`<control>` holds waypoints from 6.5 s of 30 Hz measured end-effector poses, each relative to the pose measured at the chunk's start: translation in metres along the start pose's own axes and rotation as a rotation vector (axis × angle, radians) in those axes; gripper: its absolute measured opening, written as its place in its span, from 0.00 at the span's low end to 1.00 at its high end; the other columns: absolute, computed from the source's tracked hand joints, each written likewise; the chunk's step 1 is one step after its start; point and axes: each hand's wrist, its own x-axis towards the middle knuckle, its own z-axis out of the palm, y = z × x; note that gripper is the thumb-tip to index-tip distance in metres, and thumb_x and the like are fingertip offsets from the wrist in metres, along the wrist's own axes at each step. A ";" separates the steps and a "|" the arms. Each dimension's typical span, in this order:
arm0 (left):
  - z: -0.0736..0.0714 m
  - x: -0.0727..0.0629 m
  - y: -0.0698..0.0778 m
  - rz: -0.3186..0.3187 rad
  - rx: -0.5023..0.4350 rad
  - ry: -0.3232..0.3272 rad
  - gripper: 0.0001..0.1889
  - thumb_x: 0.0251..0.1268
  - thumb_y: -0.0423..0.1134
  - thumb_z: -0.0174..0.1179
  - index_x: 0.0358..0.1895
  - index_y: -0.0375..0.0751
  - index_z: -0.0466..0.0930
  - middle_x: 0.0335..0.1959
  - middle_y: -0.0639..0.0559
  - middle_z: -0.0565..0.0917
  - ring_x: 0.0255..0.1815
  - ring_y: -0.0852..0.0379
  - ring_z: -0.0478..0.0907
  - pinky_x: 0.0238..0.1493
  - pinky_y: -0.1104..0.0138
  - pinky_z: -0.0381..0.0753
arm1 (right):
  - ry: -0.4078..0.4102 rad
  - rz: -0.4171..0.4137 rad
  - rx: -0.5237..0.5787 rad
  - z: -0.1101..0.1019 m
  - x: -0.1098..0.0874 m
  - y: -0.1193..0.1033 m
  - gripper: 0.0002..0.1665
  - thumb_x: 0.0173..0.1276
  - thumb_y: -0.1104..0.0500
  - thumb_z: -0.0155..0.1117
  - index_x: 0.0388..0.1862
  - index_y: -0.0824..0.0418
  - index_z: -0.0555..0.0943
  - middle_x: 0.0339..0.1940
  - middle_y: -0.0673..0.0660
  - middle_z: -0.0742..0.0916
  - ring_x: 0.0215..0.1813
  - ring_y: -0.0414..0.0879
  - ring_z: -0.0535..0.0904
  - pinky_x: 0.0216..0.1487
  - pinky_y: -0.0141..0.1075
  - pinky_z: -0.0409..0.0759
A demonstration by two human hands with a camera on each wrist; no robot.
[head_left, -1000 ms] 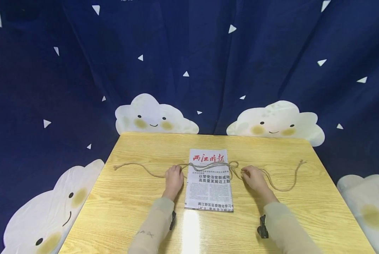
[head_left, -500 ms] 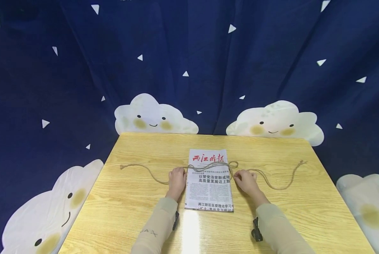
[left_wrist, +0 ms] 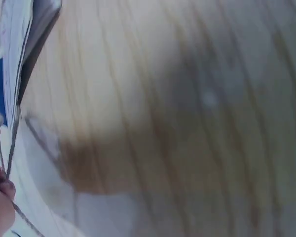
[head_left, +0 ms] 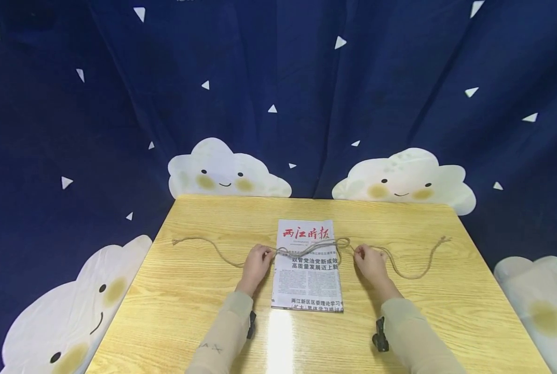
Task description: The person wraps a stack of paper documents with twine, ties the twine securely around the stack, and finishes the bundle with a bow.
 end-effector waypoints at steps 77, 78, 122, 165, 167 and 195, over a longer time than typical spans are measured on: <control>-0.015 -0.011 -0.021 -0.323 -0.063 0.132 0.16 0.51 0.29 0.51 0.11 0.41 0.58 0.14 0.52 0.62 0.15 0.57 0.58 0.17 0.69 0.60 | 0.051 0.193 0.035 -0.022 -0.006 0.024 0.15 0.68 0.62 0.50 0.42 0.73 0.77 0.35 0.68 0.82 0.31 0.53 0.78 0.28 0.40 0.78; -0.014 -0.011 -0.020 -0.290 -0.019 0.134 0.13 0.49 0.30 0.53 0.12 0.39 0.63 0.15 0.51 0.66 0.17 0.56 0.62 0.19 0.67 0.64 | 0.049 0.196 0.032 -0.022 -0.006 0.023 0.15 0.68 0.61 0.51 0.42 0.73 0.77 0.35 0.67 0.83 0.31 0.53 0.78 0.28 0.39 0.77; -0.029 -0.012 -0.019 -0.373 -0.023 0.074 0.07 0.42 0.20 0.50 0.21 0.36 0.71 0.18 0.49 0.71 0.17 0.57 0.66 0.16 0.70 0.64 | 0.041 0.107 0.231 -0.022 -0.002 0.017 0.17 0.72 0.61 0.48 0.45 0.76 0.75 0.34 0.68 0.80 0.29 0.48 0.73 0.25 0.30 0.73; -0.003 -0.058 0.070 0.147 0.220 -0.268 0.05 0.55 0.31 0.58 0.24 0.38 0.81 0.14 0.55 0.76 0.13 0.66 0.65 0.13 0.76 0.66 | -0.179 -0.194 0.107 0.012 0.028 -0.030 0.07 0.73 0.61 0.45 0.44 0.63 0.68 0.31 0.58 0.80 0.34 0.51 0.76 0.37 0.45 0.75; 0.000 -0.065 0.072 0.183 0.255 -0.273 0.09 0.55 0.32 0.58 0.19 0.42 0.78 0.12 0.57 0.73 0.12 0.66 0.62 0.12 0.76 0.63 | -0.199 -0.260 0.047 0.013 0.029 -0.030 0.07 0.72 0.61 0.46 0.45 0.63 0.69 0.32 0.58 0.81 0.35 0.53 0.78 0.40 0.47 0.77; 0.007 -0.052 0.045 0.201 0.454 -0.163 0.07 0.51 0.33 0.61 0.18 0.42 0.78 0.14 0.53 0.77 0.13 0.58 0.70 0.14 0.69 0.69 | -0.177 -0.352 -0.303 0.015 -0.008 -0.024 0.05 0.68 0.62 0.50 0.31 0.61 0.68 0.16 0.52 0.75 0.21 0.49 0.75 0.25 0.44 0.76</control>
